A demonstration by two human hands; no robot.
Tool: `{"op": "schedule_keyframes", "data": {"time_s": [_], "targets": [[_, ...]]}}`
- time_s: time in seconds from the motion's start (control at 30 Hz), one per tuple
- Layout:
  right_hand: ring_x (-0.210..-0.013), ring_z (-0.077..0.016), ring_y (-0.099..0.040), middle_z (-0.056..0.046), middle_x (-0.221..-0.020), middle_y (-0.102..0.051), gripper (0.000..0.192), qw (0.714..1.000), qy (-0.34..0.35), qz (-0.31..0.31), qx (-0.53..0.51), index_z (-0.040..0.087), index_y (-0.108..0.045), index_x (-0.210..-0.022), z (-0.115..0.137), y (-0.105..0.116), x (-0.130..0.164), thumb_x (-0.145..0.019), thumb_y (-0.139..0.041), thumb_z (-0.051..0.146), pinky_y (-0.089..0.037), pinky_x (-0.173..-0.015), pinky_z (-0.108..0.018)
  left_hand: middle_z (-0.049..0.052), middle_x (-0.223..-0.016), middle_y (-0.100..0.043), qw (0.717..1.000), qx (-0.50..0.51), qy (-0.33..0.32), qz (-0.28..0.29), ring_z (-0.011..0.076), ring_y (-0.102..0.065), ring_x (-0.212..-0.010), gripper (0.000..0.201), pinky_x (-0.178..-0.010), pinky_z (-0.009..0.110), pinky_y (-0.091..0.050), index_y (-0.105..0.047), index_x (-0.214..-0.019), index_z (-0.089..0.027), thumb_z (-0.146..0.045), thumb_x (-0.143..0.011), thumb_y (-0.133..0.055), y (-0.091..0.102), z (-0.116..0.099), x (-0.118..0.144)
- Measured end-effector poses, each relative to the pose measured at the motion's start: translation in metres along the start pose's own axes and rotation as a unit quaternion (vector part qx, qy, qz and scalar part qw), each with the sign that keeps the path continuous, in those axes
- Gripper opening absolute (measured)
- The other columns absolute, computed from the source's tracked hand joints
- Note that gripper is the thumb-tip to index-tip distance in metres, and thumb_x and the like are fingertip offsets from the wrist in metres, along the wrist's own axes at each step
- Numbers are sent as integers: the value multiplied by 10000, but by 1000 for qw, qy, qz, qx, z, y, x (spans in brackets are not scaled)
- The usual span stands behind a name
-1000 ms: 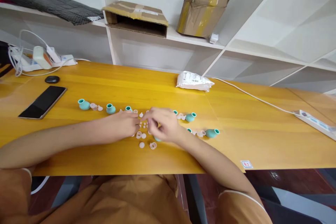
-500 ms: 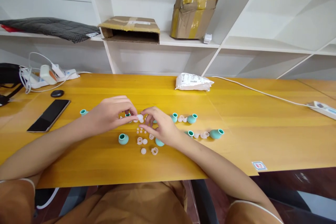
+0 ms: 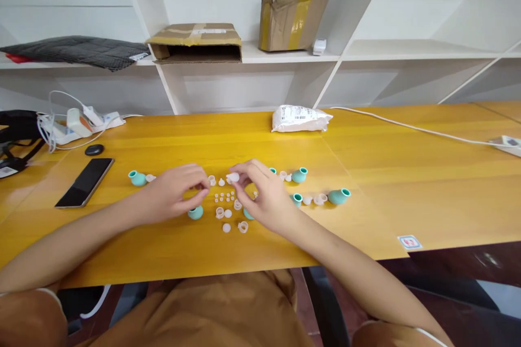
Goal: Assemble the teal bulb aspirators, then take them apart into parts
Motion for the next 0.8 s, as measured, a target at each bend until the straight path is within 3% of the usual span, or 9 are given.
{"op": "schedule_keyframes", "data": {"time_s": [0.13, 0.3, 0.53, 0.7, 0.8], "targets": [[-965, -217, -742, -89, -1155, -754, 205, 994, -85, -60, -35, 265, -743, -1291, 1, 13, 30, -1113, -669, 196, -668, -806, -373, 112, -1041, -759, 989, -139, -14, 51, 277, -644, -1012, 240, -924, 418, -531, -729, -1035, -171, -205, -1112, -504, -32, 9, 23], [-969, -234, -737, -92, -1151, -744, 187, 990, -82, -100, -51, 268, -748, -1262, -5, 4, 53, -1098, -688, 201, -656, -806, -400, 134, -1120, -782, 992, -118, 39, 34, 322, -650, -1102, 197, -1008, 484, -562, -743, -1143, -149, -230, -1027, -606, -56, 12, 27], [-947, -251, -765, -85, -1091, -770, 274, 996, -3, -92, -2, 274, -718, -1270, 3, -1, 57, -1047, -684, 118, -667, -776, -400, 66, -1061, -786, 994, -12, 108, 16, 268, -691, -1059, 165, -983, 435, -566, -706, -1051, -202, -150, -995, -560, -65, 19, 23], [-969, -255, -782, -87, -1095, -775, 340, 994, 18, -107, 23, 271, -702, -1301, 3, 2, 59, -1024, -681, 75, -679, -765, -384, 55, -1010, -761, 990, 46, 131, 35, 235, -693, -1000, 250, -948, 400, -554, -700, -1005, -210, -255, -1113, -479, -61, 33, 24], [-967, -251, -777, -91, -1089, -770, 356, 994, 27, -104, 29, 262, -696, -1302, 2, 0, 58, -1016, -676, 52, -679, -767, -380, 55, -1053, -757, 990, 44, 99, 85, 246, -695, -1008, 207, -930, 385, -545, -705, -1066, -209, -410, -1074, -657, -55, 35, 28]]}}
Point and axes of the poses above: each hand's wrist, its own x-axis away from the middle knuckle, its own y-axis out of the back of the hand, z = x × y, the point moved 4 cm from there along -x, towards the middle knuckle
